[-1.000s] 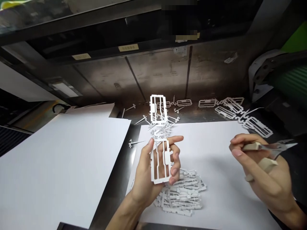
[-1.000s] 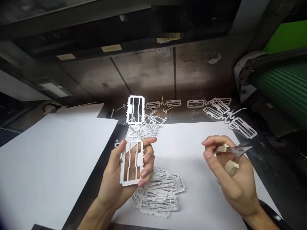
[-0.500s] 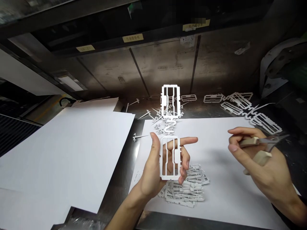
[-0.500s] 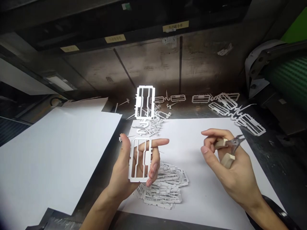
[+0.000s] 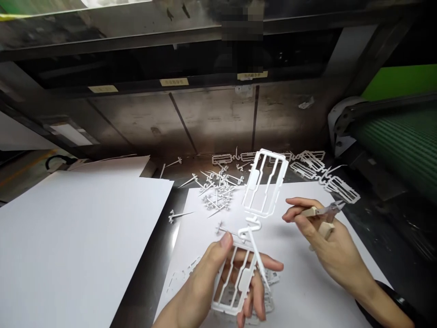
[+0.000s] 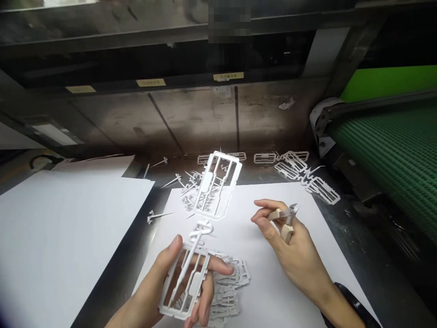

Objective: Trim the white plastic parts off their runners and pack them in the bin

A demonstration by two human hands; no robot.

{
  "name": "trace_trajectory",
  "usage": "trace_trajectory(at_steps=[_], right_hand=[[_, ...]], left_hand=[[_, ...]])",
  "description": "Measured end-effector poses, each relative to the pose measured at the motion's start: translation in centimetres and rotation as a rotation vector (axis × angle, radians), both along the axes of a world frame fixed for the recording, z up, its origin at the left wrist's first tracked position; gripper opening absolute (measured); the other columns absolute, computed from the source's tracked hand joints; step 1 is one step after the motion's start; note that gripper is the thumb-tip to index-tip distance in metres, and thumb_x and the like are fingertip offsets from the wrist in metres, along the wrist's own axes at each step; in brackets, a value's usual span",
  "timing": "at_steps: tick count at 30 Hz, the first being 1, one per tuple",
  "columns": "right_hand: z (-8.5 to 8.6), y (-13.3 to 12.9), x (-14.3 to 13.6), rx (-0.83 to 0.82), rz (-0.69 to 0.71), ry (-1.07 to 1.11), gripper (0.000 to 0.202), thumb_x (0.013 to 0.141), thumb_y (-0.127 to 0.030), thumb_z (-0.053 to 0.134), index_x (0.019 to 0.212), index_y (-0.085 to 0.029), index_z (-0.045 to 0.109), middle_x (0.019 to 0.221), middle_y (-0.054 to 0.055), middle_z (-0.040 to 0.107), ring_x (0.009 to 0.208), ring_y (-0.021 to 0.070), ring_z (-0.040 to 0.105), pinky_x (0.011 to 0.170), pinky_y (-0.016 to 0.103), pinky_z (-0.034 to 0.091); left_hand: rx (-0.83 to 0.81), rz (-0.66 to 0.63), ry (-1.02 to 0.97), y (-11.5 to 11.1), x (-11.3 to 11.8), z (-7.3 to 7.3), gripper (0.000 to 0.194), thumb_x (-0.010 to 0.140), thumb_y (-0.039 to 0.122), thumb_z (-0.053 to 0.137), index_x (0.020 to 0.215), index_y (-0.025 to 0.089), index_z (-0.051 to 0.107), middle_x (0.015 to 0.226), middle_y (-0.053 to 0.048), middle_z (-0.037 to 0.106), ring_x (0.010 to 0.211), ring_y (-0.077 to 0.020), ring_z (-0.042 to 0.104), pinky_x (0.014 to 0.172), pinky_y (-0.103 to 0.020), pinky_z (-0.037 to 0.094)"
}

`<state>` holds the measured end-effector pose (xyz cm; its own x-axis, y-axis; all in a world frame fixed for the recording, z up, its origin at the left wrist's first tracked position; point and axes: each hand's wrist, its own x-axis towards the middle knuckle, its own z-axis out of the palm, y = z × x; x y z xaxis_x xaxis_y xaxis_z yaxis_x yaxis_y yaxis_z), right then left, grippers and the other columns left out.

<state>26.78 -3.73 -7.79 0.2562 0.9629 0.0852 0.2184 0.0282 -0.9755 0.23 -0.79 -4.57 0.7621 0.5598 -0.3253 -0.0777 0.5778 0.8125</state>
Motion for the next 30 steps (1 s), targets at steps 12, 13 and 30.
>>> trace_trajectory(at_steps=[12,13,30], right_hand=[[0.4,-0.2,0.7,0.095,0.011,-0.034,0.037,0.110,-0.052,0.072,0.085,-0.025,0.065,0.078,-0.003,0.058,0.073,0.0148,0.056,0.067,0.025,0.046],[0.5,-0.3,0.7,0.099,0.016,-0.038,0.039,0.111,-0.052,0.070,0.084,-0.025,0.063,0.077,-0.003,0.055,0.072,0.0147,0.053,0.066,0.026,0.045],[0.1,-0.6,0.4,0.115,0.104,0.081,0.045,0.118,-0.045,0.058,0.083,-0.024,0.040,0.079,-0.004,0.034,0.072,0.0164,0.034,0.069,0.033,0.032]], left_hand=[[0.002,-0.055,0.082,0.0,0.2,0.7,0.094,0.103,0.089,0.039,0.116,0.010,0.088,0.071,-0.010,0.072,0.055,-0.0139,0.059,0.056,-0.022,0.050],[0.005,-0.054,0.080,-0.1,0.3,0.6,0.093,0.104,0.088,0.039,0.116,0.010,0.088,0.071,-0.009,0.072,0.055,-0.0142,0.059,0.056,-0.022,0.050],[0.063,0.055,-0.002,0.3,0.3,-0.3,0.083,0.101,0.089,0.045,0.097,0.012,0.074,0.069,0.002,0.049,0.059,-0.0118,0.052,0.060,-0.023,0.049]])
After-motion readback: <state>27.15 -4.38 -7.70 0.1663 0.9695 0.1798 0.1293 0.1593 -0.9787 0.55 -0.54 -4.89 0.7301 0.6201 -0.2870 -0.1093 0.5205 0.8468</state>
